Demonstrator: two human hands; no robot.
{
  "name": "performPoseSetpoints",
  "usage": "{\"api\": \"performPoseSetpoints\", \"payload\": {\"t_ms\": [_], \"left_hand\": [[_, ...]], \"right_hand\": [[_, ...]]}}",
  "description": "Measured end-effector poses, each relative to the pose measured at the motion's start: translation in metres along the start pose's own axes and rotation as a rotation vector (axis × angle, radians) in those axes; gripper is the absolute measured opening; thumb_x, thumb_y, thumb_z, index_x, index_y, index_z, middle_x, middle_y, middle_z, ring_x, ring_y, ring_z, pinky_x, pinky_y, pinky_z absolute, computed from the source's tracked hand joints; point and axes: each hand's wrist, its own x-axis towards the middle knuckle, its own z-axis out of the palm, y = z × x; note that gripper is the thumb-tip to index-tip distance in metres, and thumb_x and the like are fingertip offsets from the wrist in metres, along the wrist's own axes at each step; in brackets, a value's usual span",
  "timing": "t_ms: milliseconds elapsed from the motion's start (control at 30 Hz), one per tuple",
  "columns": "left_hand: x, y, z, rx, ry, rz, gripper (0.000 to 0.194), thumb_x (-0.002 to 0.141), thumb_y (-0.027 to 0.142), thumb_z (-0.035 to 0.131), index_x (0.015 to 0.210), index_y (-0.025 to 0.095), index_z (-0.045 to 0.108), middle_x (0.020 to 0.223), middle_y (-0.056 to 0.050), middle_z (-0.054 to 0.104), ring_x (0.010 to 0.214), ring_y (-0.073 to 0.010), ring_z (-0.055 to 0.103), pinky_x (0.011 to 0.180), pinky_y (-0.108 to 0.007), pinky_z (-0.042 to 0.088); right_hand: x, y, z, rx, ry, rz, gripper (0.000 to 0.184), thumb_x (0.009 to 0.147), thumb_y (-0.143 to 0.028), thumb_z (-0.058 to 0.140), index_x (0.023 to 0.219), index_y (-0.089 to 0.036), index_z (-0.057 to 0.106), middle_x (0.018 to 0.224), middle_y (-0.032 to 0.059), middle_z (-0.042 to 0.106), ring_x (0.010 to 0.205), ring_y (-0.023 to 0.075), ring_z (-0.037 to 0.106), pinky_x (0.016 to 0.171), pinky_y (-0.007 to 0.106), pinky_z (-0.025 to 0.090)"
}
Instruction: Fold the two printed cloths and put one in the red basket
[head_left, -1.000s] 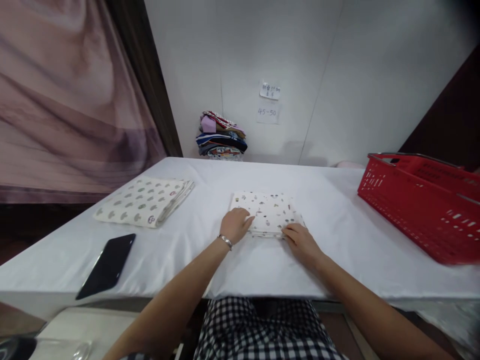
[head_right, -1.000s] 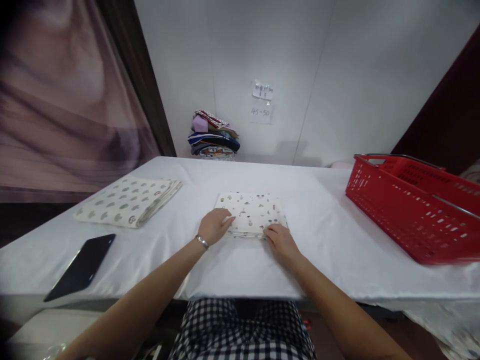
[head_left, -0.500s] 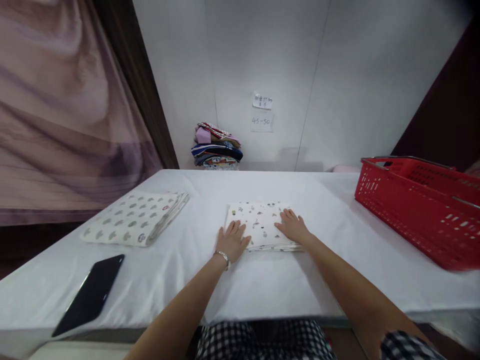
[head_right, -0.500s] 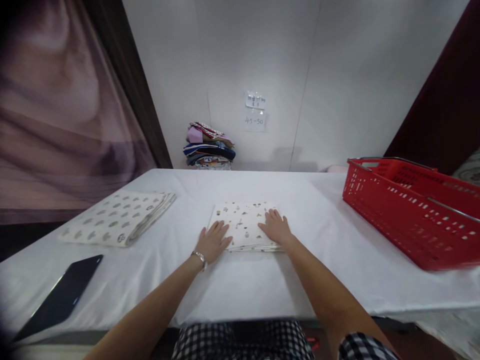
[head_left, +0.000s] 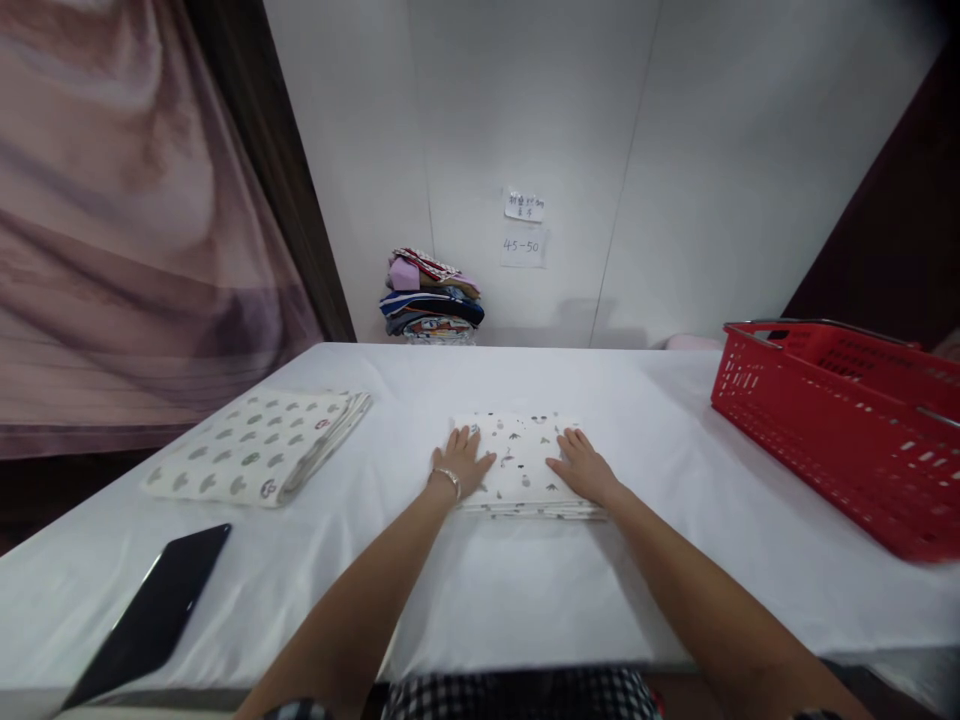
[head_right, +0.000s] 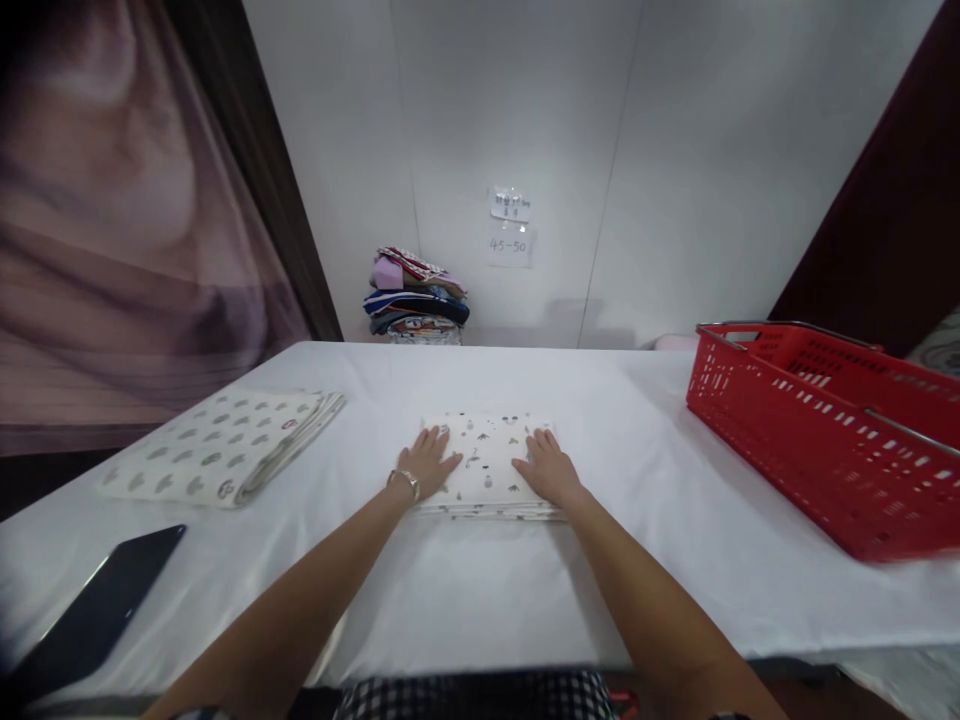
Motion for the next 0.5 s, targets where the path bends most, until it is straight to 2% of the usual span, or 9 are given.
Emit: {"api": "performPoseSetpoints", "payload": {"t_ms": [100,233,367,500], "left_hand": [[0.002,-0.003,0.012,-0.010,-0.016,0.003,0.073,0.081,0.063,0.015,0.141,0.021,0.015,0.149,-0.002,0.001,0.136,-0.0248,-0.001,0.105,-0.051,0.016],[0.000,-0.004,0.014,-0.009,-0.014,0.003,0.074,0.081,0.063,0.013,0.141,0.021,0.016,0.149,-0.002,0.001,0.136,-0.0247,-0.002,0.105,-0.051,0.016],[0.000,-0.003,0.011,-0.002,-0.007,-0.001,0.072,0.081,0.062,0.014,0.141,0.021,0.017,0.149,-0.002,0.002,0.136,-0.0248,0.000,0.105,-0.050,0.017],[0.001,-0.005,0.015,-0.010,0.001,0.007,0.072,0.081,0.063,0.014,0.141,0.022,0.017,0.149,-0.001,0.002,0.136,-0.0244,0.000,0.105,-0.051,0.017]], "right_hand": [[-0.002,-0.001,-0.002,-0.011,-0.005,-0.015,0.064,0.085,-0.055,0.028,0.135,-0.016,0.031,0.147,0.0088,0.016,0.135,0.0234,0.005,0.103,0.041,0.019],[0.006,-0.012,-0.015,-0.067,-0.041,0.017,0.065,0.085,-0.057,0.027,0.136,-0.017,0.030,0.147,0.0100,0.015,0.134,0.0263,0.004,0.103,0.050,0.009],[0.031,-0.021,-0.025,-0.075,0.057,-0.037,0.067,0.086,-0.057,0.021,0.140,-0.016,0.020,0.149,0.0078,0.004,0.135,0.0230,-0.002,0.105,0.045,0.003],[0.051,-0.013,-0.016,-0.060,-0.018,0.026,0.068,0.086,-0.056,0.021,0.140,-0.014,0.020,0.148,0.0084,0.010,0.135,0.0226,0.001,0.105,0.047,0.005]]}}
